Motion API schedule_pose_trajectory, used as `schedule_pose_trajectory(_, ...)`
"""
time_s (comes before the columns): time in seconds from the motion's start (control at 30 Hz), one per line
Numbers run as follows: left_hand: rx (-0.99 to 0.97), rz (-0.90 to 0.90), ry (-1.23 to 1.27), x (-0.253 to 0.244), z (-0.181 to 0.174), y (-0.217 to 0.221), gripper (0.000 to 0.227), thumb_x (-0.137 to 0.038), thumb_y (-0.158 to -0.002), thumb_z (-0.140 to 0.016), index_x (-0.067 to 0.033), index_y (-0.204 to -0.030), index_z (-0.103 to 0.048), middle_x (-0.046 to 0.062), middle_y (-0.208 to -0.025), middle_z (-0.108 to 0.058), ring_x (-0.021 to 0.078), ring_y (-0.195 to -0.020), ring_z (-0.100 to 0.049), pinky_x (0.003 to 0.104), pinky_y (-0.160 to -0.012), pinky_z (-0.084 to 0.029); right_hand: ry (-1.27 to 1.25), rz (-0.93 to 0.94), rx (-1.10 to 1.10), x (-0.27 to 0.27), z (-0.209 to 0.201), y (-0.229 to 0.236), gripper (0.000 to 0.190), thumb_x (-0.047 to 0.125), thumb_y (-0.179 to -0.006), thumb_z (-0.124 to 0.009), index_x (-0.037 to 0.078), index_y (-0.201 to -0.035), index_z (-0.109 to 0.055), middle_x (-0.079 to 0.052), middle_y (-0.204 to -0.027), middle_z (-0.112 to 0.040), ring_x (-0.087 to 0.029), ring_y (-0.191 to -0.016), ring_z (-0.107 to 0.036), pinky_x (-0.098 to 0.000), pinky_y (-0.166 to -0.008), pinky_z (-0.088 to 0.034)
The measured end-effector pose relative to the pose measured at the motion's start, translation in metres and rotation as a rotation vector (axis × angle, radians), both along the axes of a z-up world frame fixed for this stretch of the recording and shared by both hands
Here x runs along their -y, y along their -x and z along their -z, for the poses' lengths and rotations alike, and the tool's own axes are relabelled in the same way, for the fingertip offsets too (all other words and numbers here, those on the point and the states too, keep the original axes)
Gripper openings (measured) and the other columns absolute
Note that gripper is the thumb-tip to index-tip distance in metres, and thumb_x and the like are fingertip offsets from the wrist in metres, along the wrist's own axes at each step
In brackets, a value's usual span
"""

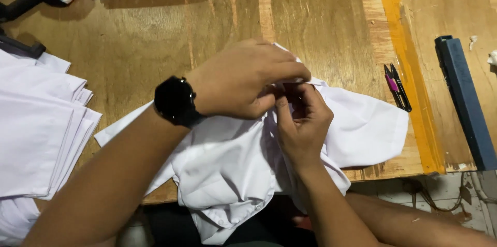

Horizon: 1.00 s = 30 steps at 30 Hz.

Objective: The person uses small scissors to trim loose threads from the collar and hem of a white shirt. After trimming, the person folds the shirt neatly on the table.

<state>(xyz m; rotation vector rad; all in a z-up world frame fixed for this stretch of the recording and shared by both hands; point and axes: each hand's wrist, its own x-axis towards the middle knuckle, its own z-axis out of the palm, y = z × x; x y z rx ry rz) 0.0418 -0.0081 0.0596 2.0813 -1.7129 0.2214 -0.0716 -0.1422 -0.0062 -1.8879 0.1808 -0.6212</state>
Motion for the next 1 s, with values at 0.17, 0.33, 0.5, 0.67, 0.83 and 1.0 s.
schedule_pose_trajectory(0.17,-0.125,-0.083,-0.078,0.004,-0.013,-0.008,0.012,-0.022,-0.074,-0.058,-0.0137,-0.079,-0.065,0.002,-0.070,-0.069,0.0279,-0.063,-0.065,0.043,-0.057,-0.049,0.040,0.029,0.113,-0.004,-0.012,0.001,0.010,0.012,-0.097,-0.068,0.004,-0.103,-0.069,-0.006,-0.094,-0.071,-0.016,-0.085,-0.068,-0.0269,-0.077,-0.056)
schedule_pose_trajectory(0.33,-0.327,-0.137,-0.049,-0.001,-0.008,-0.003,0.023,-0.020,-0.078,-0.063,-0.0089,-0.095,-0.074,0.003,-0.084,-0.076,0.0226,-0.072,-0.068,0.038,-0.060,-0.051,0.096,0.071,0.177,-0.004,-0.010,-0.001,0.008,0.009,-0.098,-0.068,0.003,-0.103,-0.071,-0.007,-0.094,-0.070,-0.017,-0.084,-0.068,-0.0276,-0.077,-0.056)
schedule_pose_trajectory(0.5,-0.437,-0.181,0.149,-0.004,0.000,0.010,0.014,-0.013,-0.083,-0.071,-0.0066,-0.093,-0.078,0.001,-0.075,-0.076,0.0117,-0.062,-0.066,0.026,-0.059,-0.053,0.078,0.095,0.183,-0.006,-0.011,-0.002,0.005,0.006,-0.099,-0.068,0.004,-0.103,-0.071,-0.008,-0.094,-0.069,-0.016,-0.082,-0.067,-0.0262,-0.075,-0.055)
schedule_pose_trajectory(0.67,-0.632,-0.374,0.473,-0.004,0.041,0.019,0.018,-0.022,-0.078,-0.087,-0.0188,-0.094,-0.080,-0.003,-0.067,-0.074,0.0094,-0.066,-0.071,0.020,-0.063,-0.055,-0.077,0.068,0.296,-0.004,-0.010,-0.007,0.005,-0.002,-0.095,-0.073,-0.005,-0.100,-0.072,-0.015,-0.082,-0.066,-0.024,-0.074,-0.073,-0.0342,-0.067,-0.060)
schedule_pose_trajectory(0.83,-0.675,-0.402,0.618,-0.006,0.049,0.025,0.016,-0.011,-0.076,-0.087,-0.0129,-0.090,-0.080,0.002,-0.067,-0.073,0.0092,-0.064,-0.066,0.023,-0.063,-0.055,-0.063,0.020,0.296,-0.002,-0.012,-0.007,0.008,-0.003,-0.091,-0.078,-0.007,-0.096,-0.073,-0.017,-0.081,-0.069,-0.026,-0.071,-0.073,-0.0342,-0.064,-0.060)
schedule_pose_trajectory(1.0,-0.666,-0.429,0.676,-0.004,0.054,0.028,0.018,-0.008,-0.071,-0.090,-0.0117,-0.086,-0.081,0.002,-0.065,-0.073,0.0075,-0.060,-0.062,0.022,-0.059,-0.056,0.054,0.060,0.357,-0.005,-0.011,-0.006,0.006,-0.004,-0.089,-0.080,-0.005,-0.093,-0.075,-0.015,-0.082,-0.071,-0.025,-0.068,-0.073,-0.0324,-0.058,-0.059)
